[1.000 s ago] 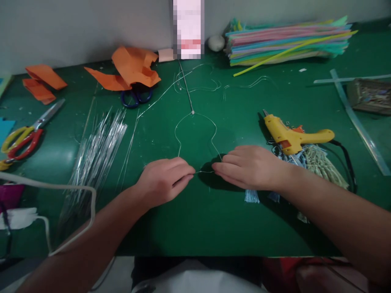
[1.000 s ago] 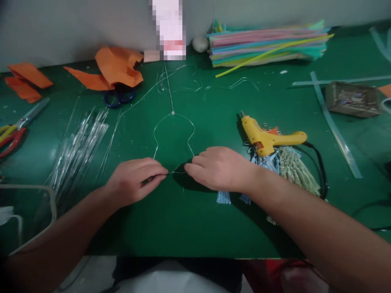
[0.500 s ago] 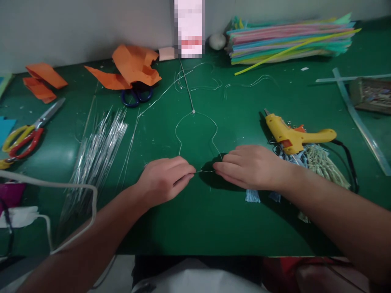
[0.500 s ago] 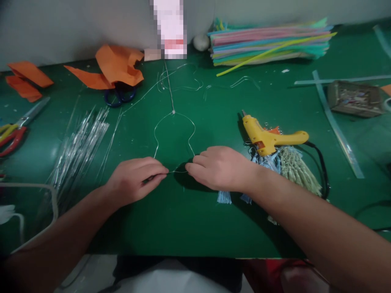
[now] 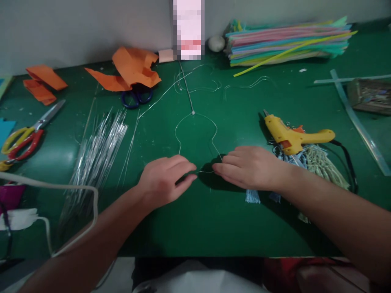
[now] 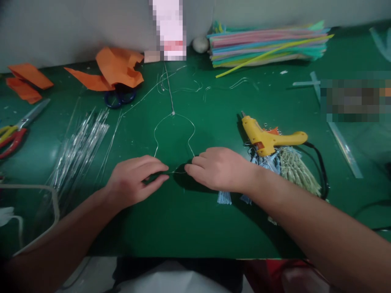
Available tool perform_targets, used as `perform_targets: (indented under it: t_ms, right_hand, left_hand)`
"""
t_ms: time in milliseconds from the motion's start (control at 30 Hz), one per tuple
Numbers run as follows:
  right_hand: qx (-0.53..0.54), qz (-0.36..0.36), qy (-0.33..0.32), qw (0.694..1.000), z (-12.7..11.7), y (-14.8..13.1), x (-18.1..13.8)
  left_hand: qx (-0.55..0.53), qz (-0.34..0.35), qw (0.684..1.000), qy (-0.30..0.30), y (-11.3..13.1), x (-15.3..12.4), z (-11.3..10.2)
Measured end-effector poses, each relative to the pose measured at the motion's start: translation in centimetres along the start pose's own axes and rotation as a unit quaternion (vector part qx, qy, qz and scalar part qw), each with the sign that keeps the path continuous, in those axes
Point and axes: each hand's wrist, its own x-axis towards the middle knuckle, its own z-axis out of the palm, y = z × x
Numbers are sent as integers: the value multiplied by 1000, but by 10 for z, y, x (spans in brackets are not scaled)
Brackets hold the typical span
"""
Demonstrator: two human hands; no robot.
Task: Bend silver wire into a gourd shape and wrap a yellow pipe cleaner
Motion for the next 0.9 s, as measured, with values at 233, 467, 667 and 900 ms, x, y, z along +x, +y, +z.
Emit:
perform_targets:
  t_ms: [233,467,667,900]
  right_hand:
    - [-15,-4,21,1000,0,-2,2]
    - [-19,-8,29,999,0,-2,1]
    - [-26,5,54,998,-5,-3,1]
    - [-34,93,120,988,-11,-4,-3]
  left_hand:
    - [39,39,998,40,8,9,4]
    - [10,45,998,37,4,10,7]
    - [18,58,989,131,11,4,-9]
    - [-164,-135,975,61,29,-1,-7]
